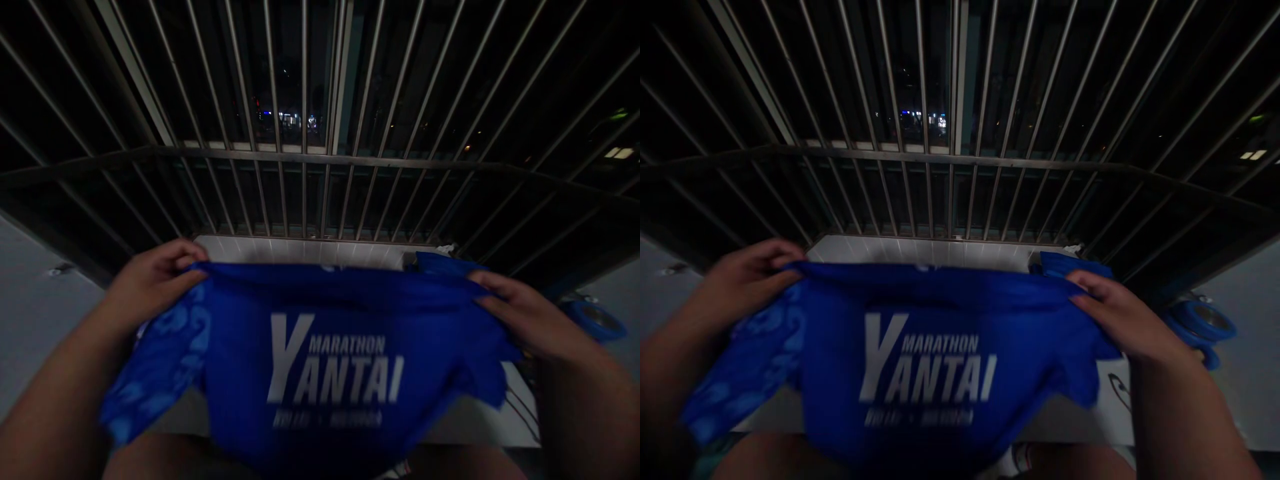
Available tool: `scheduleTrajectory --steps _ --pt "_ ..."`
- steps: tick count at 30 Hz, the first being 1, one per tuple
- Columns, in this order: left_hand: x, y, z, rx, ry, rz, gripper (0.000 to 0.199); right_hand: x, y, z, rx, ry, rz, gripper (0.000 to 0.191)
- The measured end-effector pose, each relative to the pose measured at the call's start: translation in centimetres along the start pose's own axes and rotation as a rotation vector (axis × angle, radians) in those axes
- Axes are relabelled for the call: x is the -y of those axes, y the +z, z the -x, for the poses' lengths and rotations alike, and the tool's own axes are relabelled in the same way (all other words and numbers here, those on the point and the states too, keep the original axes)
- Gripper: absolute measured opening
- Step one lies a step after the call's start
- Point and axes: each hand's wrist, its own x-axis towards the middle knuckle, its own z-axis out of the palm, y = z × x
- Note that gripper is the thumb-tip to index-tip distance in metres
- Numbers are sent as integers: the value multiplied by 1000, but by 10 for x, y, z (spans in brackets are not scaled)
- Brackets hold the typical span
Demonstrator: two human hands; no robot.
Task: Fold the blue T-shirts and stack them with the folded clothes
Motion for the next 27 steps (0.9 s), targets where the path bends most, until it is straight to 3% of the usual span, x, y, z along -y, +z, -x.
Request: scheduleTrajectory --steps 1,2,4,5,7,9,12,15,19,22,25,27 --pt "-4 13 -19 30 13 -45 54 -3 15 -33 85 26 13 53" --pt "-6 31 -37 56 20 -112 48 -5 32 -63 58 18 74 50" --pt "-9 75 -65 77 15 -305 41 -13 68 -108 -121 -42 398 38" --pt "-9 98 -71 99 8 -410 44 -18 86 -119 -177 -71 576 36" --pt "-4 141 -66 163 13 -557 47 -32 121 -120 -173 -100 818 39" --pt "4 175 -37 226 6 -585 43 -52 152 -94 -65 -104 846 40" --pt "24 204 34 326 -108 -499 33 -90 190 -26 140 3 734 32" --pt "45 214 116 545 -330 -435 42 -119 217 51 380 245 699 38" --pt "52 223 202 643 -439 -161 53 -124 247 126 401 353 607 43" --pt "38 236 233 655 -482 92 50 -114 267 148 428 366 540 35" --pt "19 246 237 656 -541 301 56 -109 278 150 447 290 395 32" --pt "9 249 234 614 -610 467 60 -111 280 147 413 270 181 38"
